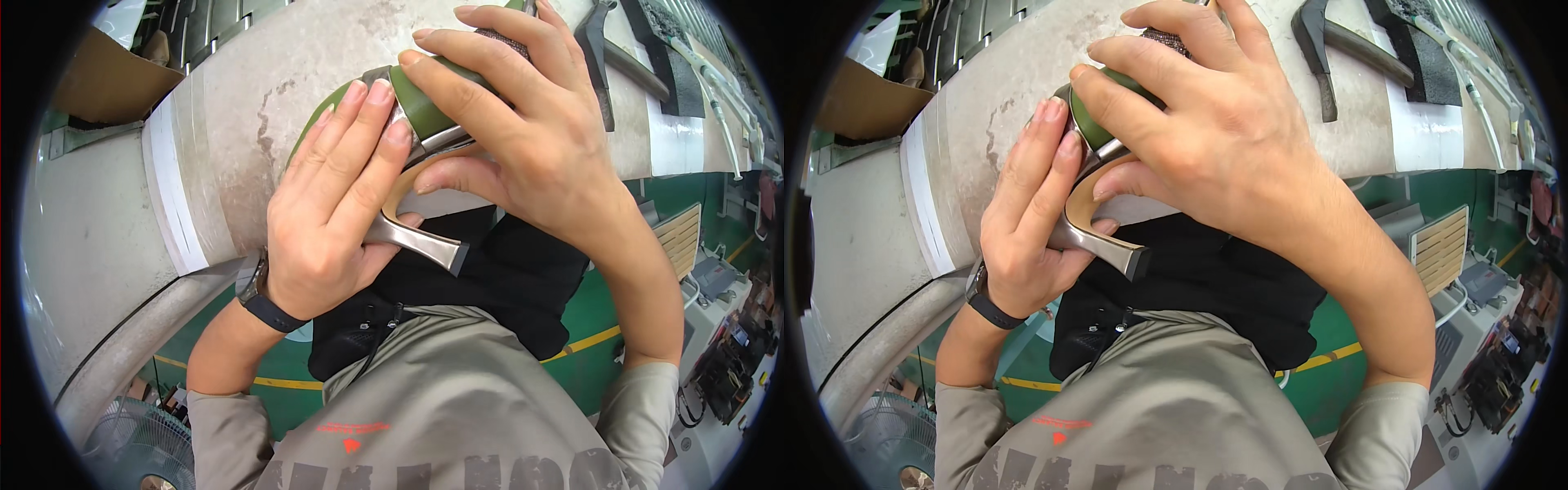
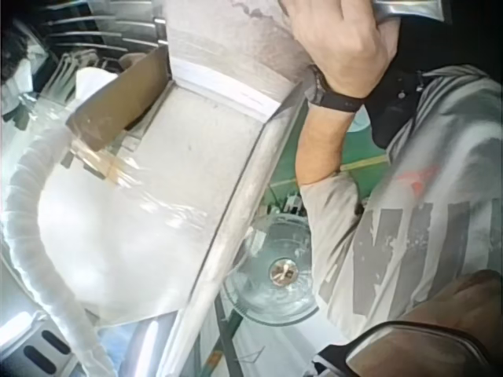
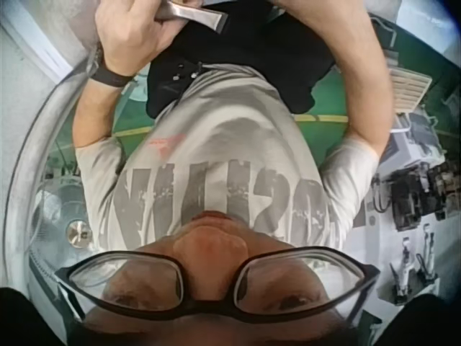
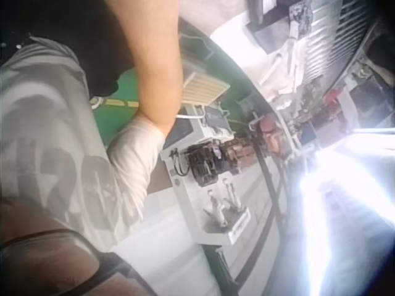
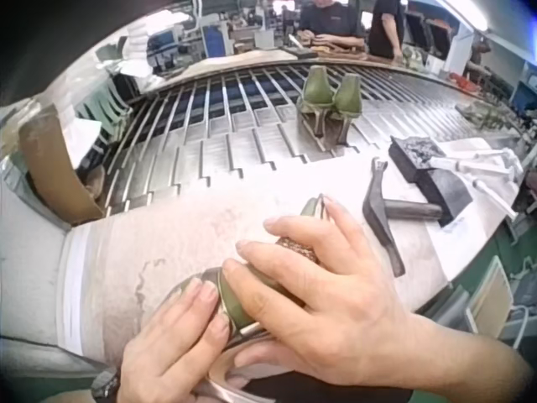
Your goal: The person attaches a sole to a shoe by first hammering the heel area, placing the shoe on a conveyor to retrieve another, and then applying a sole piece by hand. They use a hammer to secure the edges and a syringe to apply adhesive into gaps before placing the shoe back on the conveyor.
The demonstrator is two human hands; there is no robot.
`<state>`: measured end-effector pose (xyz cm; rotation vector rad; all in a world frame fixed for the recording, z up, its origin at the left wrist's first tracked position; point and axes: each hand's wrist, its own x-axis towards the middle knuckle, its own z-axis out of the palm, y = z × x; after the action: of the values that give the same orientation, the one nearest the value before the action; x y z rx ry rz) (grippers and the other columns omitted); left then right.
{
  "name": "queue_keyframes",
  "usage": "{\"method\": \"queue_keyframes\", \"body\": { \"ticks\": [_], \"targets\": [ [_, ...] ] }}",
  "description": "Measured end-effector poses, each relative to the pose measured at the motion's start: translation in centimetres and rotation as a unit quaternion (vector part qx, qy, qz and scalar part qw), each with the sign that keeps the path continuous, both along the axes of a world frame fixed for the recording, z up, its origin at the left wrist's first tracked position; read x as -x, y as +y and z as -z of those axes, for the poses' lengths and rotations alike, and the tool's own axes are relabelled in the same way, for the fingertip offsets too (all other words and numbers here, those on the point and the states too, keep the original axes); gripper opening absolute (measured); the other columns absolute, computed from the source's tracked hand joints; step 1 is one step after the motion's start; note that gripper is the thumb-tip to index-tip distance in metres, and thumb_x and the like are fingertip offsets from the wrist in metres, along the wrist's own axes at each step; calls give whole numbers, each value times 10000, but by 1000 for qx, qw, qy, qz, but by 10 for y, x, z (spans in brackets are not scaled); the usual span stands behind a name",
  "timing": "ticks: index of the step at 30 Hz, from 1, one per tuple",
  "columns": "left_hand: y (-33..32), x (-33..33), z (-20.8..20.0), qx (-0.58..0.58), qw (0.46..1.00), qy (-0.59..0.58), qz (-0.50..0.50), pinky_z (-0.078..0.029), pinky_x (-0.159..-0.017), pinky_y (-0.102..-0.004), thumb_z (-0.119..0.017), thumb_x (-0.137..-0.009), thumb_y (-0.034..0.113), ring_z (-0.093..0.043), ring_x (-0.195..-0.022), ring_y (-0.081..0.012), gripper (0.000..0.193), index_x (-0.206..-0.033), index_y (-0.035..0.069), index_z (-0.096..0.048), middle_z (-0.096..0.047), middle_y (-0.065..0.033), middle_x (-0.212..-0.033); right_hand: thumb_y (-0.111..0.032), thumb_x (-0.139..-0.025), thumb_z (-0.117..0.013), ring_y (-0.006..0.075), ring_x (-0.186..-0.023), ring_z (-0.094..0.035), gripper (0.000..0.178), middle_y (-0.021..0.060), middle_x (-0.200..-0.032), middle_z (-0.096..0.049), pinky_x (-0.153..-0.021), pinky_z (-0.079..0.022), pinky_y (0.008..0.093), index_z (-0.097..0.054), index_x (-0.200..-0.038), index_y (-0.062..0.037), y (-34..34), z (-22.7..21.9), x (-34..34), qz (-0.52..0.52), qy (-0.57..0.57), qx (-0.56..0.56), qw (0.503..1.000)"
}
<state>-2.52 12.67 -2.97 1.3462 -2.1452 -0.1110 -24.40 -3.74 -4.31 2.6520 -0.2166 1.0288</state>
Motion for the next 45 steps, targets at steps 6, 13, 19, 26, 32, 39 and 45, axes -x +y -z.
{"method": "queue_keyframes", "body": {
  "ticks": [6, 13, 19, 26, 32, 39, 45],
  "targets": [
    [-1, 4, -1, 10, 1000, 23, -12, -481, -1171, -560, -849, -768, 87, -561, -1447, -475, 754, -1473, -39, -616, -587, -290, -1544, -528, -837, -803, 386, -1228, -637, 664, 132, -1274, -704, -1093, -431, 634, -735, -1311, -68, 19, -46, 1, 32, 75, -136, 987],
    [-1, 6, 4, 51, 999, 0, -10, -473, -1182, -575, -903, -842, 219, -549, -1430, -535, 796, -1498, -80, -563, -555, -343, -1542, -442, -790, -864, 441, -1278, -633, 692, 162, -1323, -712, -1121, -417, 655, -720, -1357, -72, 24, -114, -34, 132, 294, -348, 880],
    [0, 1, -27, -11, 999, 51, -12, -503, -1132, -529, -919, -757, 384, -580, -1399, -450, 883, -1452, -60, -602, -565, -269, -1545, -429, -662, -972, 405, -1458, -517, 851, 132, -1536, -615, -1188, -428, 574, -705, -1405, -113, 24, -66, -1, 102, 149, -255, 950],
    [-41, -4, -36, -132, 982, 132, 11, -490, -1130, -415, -897, -818, 189, -628, -1314, -392, 810, -1506, -52, -543, -621, -238, -1440, -276, -728, -950, 410, -1468, -504, 780, 142, -1547, -596, -1193, -445, 526, -680, -1449, -152, 19, -66, 23, 59, 72, -309, 947],
    [-51, 2, -38, -182, 969, 167, -6, -504, -1090, -401, -850, -840, 163, -658, -1240, -351, 739, -1476, -70, -555, -652, -218, -1357, -249, -669, -974, 404, -1435, -534, 766, 130, -1482, -640, -1184, -454, 502, -715, -1371, -87, 24, -89, 6, 126, 104, -335, 928],
    [-48, 2, -33, -170, 971, 165, -4, -487, -1113, -403, -845, -845, 161, -654, -1248, -358, 728, -1472, -70, -557, -654, -220, -1353, -259, -788, -911, 411, -1359, -583, 689, 231, -1418, -647, -1187, -435, 538, -673, -1405, -69, 2, -54, 34, 127, -3, -307, 943],
    [-61, 18, -46, -194, 978, 78, -20, -475, -1135, -443, -865, -867, 221, -627, -1303, -409, 887, -1591, -45, -429, -623, -278, -1401, -78, -932, -730, 406, -1329, -598, 472, 225, -1421, -648, -1140, -488, 464, -706, -1402, -100, -19, -16, 86, 201, -102, -361, 905]
  ]
}}
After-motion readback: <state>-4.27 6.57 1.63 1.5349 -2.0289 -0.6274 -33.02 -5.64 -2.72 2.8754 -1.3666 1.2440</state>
